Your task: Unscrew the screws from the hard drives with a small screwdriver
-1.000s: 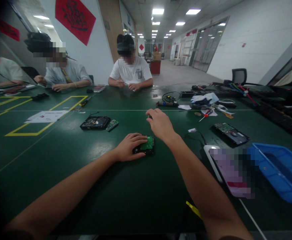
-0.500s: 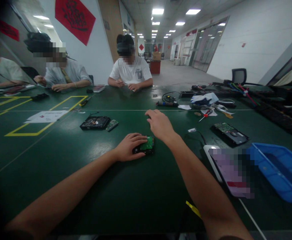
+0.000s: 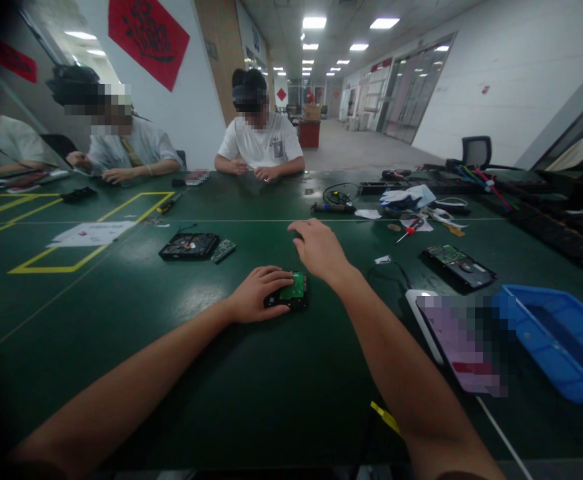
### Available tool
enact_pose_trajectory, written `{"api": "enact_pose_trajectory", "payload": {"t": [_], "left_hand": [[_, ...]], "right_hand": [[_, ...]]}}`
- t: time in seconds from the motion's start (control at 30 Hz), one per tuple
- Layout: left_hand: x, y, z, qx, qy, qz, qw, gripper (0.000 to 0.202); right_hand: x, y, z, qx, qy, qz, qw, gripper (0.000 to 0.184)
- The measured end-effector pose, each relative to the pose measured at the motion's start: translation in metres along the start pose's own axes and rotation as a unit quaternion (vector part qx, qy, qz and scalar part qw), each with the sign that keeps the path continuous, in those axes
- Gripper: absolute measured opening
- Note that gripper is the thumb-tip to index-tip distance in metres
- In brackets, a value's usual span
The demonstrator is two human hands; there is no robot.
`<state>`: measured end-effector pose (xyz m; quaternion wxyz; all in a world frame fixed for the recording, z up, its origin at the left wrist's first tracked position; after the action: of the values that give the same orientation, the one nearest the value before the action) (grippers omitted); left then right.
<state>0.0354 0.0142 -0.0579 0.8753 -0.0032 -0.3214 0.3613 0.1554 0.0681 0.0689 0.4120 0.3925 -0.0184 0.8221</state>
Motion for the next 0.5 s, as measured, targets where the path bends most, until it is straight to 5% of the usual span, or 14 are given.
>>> {"api": "enact_pose_trajectory", "payload": {"t": [0.1, 0.27, 0.5], "left_hand": [[0.0, 0.001, -0.001, 0.0, 0.006, 0.003, 1.0, 0.067], [0.0, 0.0, 0.0, -0.001, 0.007, 0.002, 1.0, 0.066], [0.0, 0.001, -0.002, -0.001, 0.01, 0.004, 1.0, 0.067]], "right_hand": [[-0.001, 0.007, -0.003, 0.031, 0.009, 0.019, 0.999, 0.036], [0.0, 0.0, -0.006, 0.005, -0.004, -0.003, 1.0, 0.016], [-0.001, -0.011, -0.004, -0.024, -0.033, -0.027, 0.999, 0.022]]}}
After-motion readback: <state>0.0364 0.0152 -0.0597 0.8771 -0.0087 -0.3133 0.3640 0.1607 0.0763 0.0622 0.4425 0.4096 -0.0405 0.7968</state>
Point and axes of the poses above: each hand's wrist, its own x-axis towards the middle knuckle, its own z-axis out of the back of the hand, y = z × x, the point moved 9 cm from there along x, towards the middle knuckle, and after that the axes turned 14 degrees about -y, right-handed, at the moved point
